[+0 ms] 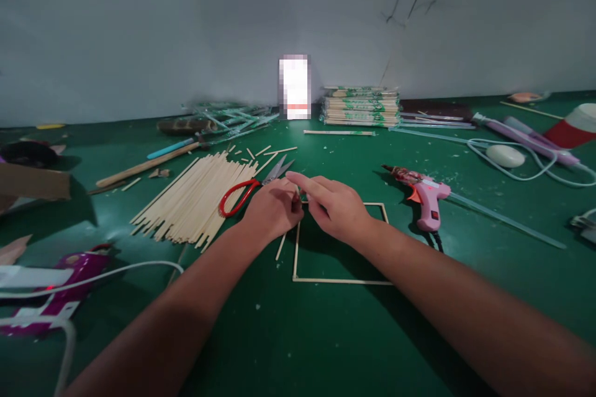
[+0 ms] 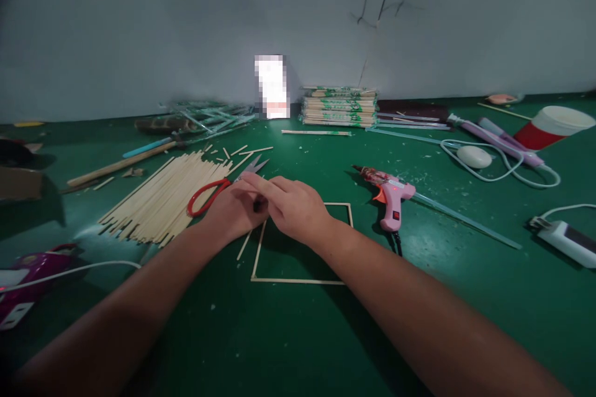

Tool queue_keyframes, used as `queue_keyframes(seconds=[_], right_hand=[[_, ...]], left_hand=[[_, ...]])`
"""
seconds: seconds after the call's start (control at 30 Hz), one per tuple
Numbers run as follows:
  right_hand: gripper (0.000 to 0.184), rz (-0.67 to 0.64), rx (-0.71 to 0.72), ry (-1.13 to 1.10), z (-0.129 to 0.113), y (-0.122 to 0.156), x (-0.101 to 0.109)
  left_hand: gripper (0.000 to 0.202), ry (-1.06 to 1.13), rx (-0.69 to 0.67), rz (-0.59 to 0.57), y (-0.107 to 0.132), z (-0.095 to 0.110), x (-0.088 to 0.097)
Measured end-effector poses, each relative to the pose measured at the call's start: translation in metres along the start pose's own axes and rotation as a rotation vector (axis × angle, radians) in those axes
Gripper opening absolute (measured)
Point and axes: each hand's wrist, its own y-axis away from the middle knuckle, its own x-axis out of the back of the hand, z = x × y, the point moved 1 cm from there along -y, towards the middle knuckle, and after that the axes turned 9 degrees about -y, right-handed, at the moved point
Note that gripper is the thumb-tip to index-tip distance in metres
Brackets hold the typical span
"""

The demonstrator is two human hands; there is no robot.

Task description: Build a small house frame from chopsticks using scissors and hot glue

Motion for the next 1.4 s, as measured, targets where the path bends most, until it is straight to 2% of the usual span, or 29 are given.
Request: queue_keyframes(seconds=[0.17,0.27,0.4,0.53,0.67,0.77,0.93,1.03,1.27,1.4], right_hand=[[0.051,0.024,-0.023,-0.063,0.004,0.002,0.001],[0.052,0.041,-0.042,-0.091,0.006,0.001,0.000],[0.053,0.053,-0.051,-0.101,0.007,0.000,-0.002],[0.054,0.050,-0.033,-0.093,0.007,0.000,-0.004],[0.058,0.056,-0.017,-0.088,0.007,0.002,-0.006],[0.061,0.055,-0.027,-0.076,0.008,0.002,-0.008],[0.061,0.061,-0.059,-0.070,0.008,0.000,-0.008],[0.059,0.061,-0.083,-0.082,0.007,0.000,-0.007],[0.058,0.062,-0.117,-0.099,0.007,0.001,-0.007],[0.059,0.058,-0.117,-0.109,0.007,0.000,-0.006]], left_hand=[[0.008,0.085,-0.071,0.005,0.006,-0.011,0.002],[0.011,0.122,-0.040,-0.005,0.008,-0.011,0.005],[0.013,0.046,0.031,-0.071,0.006,-0.006,0.009],[0.014,-0.064,-0.010,-0.102,0.004,-0.002,0.009],[0.016,-0.106,-0.070,-0.019,0.004,0.000,0.005],[0.014,-0.101,-0.069,-0.001,0.004,-0.002,0.001],[0.011,-0.097,0.016,-0.014,0.005,-0.011,0.003],[0.012,-0.063,0.041,0.027,0.007,-0.017,0.006],[0.013,-0.090,0.164,0.188,0.013,-0.031,0.015],[0.019,-0.022,0.233,0.290,0.018,-0.037,0.023]])
